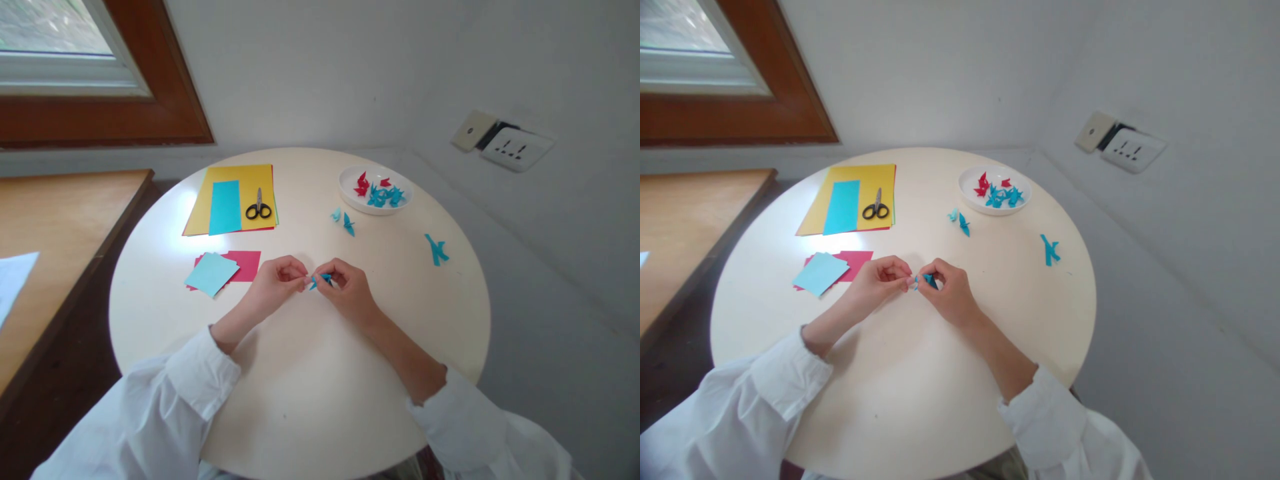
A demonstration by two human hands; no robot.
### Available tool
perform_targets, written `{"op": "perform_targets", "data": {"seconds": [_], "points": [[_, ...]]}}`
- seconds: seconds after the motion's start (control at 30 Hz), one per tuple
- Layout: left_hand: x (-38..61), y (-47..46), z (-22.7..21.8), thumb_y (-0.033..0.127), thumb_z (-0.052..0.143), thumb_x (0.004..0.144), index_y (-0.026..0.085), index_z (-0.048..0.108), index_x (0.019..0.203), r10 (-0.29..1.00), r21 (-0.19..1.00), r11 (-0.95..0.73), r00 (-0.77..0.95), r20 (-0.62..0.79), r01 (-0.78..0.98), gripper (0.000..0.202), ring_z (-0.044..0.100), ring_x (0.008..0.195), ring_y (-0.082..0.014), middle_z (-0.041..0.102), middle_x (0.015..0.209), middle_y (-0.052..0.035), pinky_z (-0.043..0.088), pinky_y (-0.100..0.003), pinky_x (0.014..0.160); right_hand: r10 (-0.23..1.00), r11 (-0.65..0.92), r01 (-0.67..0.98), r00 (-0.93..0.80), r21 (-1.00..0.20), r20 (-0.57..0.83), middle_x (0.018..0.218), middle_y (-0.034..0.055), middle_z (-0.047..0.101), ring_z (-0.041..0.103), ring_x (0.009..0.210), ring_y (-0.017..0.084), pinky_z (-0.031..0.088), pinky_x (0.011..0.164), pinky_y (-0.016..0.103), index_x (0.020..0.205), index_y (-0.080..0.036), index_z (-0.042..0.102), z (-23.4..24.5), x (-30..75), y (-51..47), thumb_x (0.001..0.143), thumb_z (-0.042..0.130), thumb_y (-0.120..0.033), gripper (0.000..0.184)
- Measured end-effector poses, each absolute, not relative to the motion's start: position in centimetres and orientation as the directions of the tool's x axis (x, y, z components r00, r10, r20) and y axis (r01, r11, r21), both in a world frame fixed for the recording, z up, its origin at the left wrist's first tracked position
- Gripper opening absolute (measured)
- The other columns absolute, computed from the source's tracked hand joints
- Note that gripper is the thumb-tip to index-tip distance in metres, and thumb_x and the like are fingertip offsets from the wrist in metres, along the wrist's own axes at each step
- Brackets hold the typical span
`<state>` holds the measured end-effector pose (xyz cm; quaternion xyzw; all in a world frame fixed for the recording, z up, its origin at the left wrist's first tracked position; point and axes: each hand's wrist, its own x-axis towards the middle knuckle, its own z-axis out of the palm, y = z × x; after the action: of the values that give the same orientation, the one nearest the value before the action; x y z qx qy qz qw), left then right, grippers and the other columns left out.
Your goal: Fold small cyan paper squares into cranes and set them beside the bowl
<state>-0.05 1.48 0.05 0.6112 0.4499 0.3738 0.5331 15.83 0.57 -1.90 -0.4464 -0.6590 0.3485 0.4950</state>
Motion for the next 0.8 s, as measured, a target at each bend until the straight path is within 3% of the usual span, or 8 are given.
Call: {"op": "perform_targets", "data": {"seconds": [0.27,0.53,0.8], "points": [[-0.1,1.4,0.1,0.027,0.065,0.069,0.015,0.057,0.066,0.944,0.991,0.016,0.323,-0.059,0.134,0.015,0.046,0.049,-0.0064,0.054,0.058,0.0021,0.033,-0.019,0.046,0.936,0.352,0.269,-0.1,-0.897,0.337,0.064,0.0002,0.061,0.054,0.059,0.012,0.042,0.057,0.025,0.066,-0.018,0.058,-1.8,15.9,0.5,0.068,0.057,-0.018,0.002],[0.1,1.1,1.0,0.029,0.065,0.069,0.014,0.061,0.071,0.916,0.985,0.16,0.362,-0.172,0.064,0.016,0.056,0.06,-0.0114,0.06,0.062,-0.0021,0.043,-0.023,0.056,0.934,0.358,0.268,-0.084,-0.894,0.348,0.064,0.0005,0.061,0.055,0.06,0.012,0.044,0.058,0.025,0.066,-0.018,0.057,-2.0,15.9,0.5,0.068,0.056,-0.019,0.002],[0.1,1.5,-0.4,0.031,0.07,0.066,0.015,0.062,0.068,0.931,0.987,0.158,0.333,-0.147,-0.007,0.018,0.06,0.059,-0.013,0.064,0.061,-0.0026,0.047,-0.025,0.059,0.905,0.425,0.317,-0.129,-0.848,0.406,0.067,0.0012,0.064,0.057,0.06,0.012,0.044,0.056,0.025,0.067,-0.018,0.057,-1.9,15.9,0.4,0.069,0.055,-0.016,0.004]]}}
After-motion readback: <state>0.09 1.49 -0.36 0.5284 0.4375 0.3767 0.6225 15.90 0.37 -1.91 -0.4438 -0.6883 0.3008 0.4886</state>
